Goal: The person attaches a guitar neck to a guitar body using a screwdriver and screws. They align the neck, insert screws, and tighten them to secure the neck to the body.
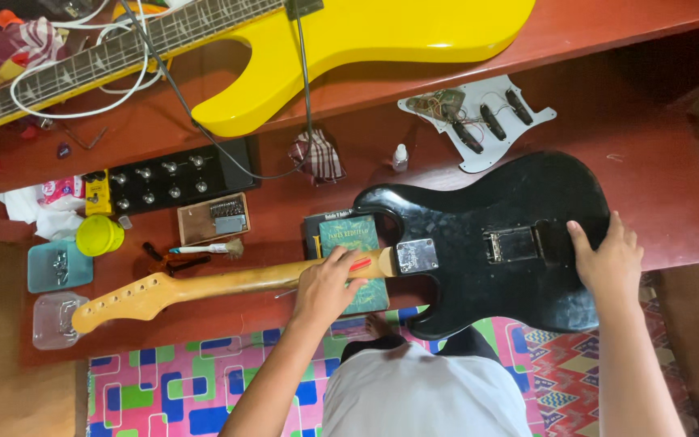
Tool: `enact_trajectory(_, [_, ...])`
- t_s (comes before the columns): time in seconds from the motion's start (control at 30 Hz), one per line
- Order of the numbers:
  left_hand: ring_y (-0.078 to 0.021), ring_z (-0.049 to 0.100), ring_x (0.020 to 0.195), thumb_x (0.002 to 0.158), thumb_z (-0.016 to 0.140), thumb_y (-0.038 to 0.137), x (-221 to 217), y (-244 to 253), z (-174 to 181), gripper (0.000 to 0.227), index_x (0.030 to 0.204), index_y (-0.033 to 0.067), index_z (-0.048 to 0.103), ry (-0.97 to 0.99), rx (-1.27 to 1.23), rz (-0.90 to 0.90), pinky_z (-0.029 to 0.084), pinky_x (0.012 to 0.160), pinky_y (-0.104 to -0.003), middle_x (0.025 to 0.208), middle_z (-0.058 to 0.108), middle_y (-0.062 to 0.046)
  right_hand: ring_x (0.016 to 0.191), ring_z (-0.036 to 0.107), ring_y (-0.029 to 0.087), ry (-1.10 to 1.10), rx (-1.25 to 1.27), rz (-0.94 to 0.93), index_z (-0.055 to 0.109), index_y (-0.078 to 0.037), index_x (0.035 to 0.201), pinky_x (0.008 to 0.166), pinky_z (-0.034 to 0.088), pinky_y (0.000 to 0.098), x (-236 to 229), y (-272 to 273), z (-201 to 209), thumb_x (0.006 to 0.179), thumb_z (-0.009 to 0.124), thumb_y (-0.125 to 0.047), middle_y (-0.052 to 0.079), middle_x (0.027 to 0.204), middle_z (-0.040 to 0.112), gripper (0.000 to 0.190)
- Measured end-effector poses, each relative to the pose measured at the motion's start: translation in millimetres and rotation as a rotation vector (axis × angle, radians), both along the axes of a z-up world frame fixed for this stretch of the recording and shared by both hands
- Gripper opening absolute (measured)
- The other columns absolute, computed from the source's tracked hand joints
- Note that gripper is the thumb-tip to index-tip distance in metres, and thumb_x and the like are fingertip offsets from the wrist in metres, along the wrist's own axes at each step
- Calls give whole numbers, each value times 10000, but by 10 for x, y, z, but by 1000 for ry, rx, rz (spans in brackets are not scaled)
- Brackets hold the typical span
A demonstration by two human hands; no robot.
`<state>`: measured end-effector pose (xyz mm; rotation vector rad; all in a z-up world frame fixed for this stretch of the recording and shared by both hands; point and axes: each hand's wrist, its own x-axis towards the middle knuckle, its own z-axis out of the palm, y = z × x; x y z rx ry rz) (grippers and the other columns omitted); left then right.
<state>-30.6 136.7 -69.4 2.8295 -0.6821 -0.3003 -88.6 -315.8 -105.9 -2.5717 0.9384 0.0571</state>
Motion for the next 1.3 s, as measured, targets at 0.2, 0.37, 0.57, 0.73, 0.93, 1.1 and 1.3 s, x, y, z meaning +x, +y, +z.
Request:
enact_trajectory(0.2, [-353, 716, 754, 881, 762, 417, -25, -7, 62, 552, 1361, 184, 622, 68, 15, 57, 573, 613, -499, 1221, 613, -16, 1181, 483, 618, -37, -67, 32, 381, 40, 1590, 973, 377, 677, -58, -16, -170, 1032, 513, -577, 377, 1437, 491, 842])
enact_trajectory(0.37, [-348, 716, 750, 878, 764, 376, -149, -86, 66, 536, 1358, 201, 603, 19, 3, 145, 583, 573, -495, 1284, 608, 3, 1366, 376, 573, -158, -98, 112, 319, 43, 1601, 1046, 308, 712, -189, 346, 67, 1040, 497, -496, 329, 1601, 349, 798])
enact_trajectory(0.57, [-238, 728, 935, 880, 658, 68, -251, -93, 208, 687, 1526, 195, 458, 91, 24, 165, 667, 618, -335, 1550, 479, -104, 1533, 357, 286, -270, 115, 1036, 452, -129, 1531, 1253, 231, 530, -525, 848, 352, 835, 650, -375, 87, 1570, 492, 764])
enact_trajectory(0.73, [-328, 559, 1088, 728, 792, 51, -204, 125, 59, 832, 1499, 191, 514, -141, 189, -20, 530, 865, -476, 1340, 585, -111, 1587, 182, 294, -369, -430, 1159, 226, -215, 1632, 1284, 107, 598, -610, 1054, 1, 620, 687, -465, 127, 1705, 211, 1139])
enact_trajectory(0.93, [-282, 539, 1020, 778, 664, -69, -85, 345, -63, 744, 1471, 165, 531, -196, 286, -143, 454, 823, -417, 1350, 627, -95, 1597, 283, 250, -120, -617, 823, 268, -324, 1629, 1264, 256, 565, -701, 1150, -246, 536, 805, -481, 91, 1703, 317, 1228])
enact_trajectory(1.1, [-282, 540, 1014, 785, 728, 82, -10, 476, -124, 703, 1466, 118, 555, -248, 173, -216, 477, 826, -413, 1176, 639, -98, 1587, 288, 286, -249, -519, 840, 301, -296, 1624, 1242, 223, 629, -773, 1423, -87, 567, 788, -370, 101, 1687, 338, 1166])
enact_trajectory(1.3, [-284, 533, 1014, 789, 691, 59, 10, 588, -89, 766, 1524, 158, 498, -284, 184, -291, 466, 810, -409, 1233, 625, -84, 1447, 441, 274, -536, -391, 1158, 530, -209, 1425, 1196, 223, 634, -808, 1988, -84, 892, 564, 7, 47, 1480, 537, 576])
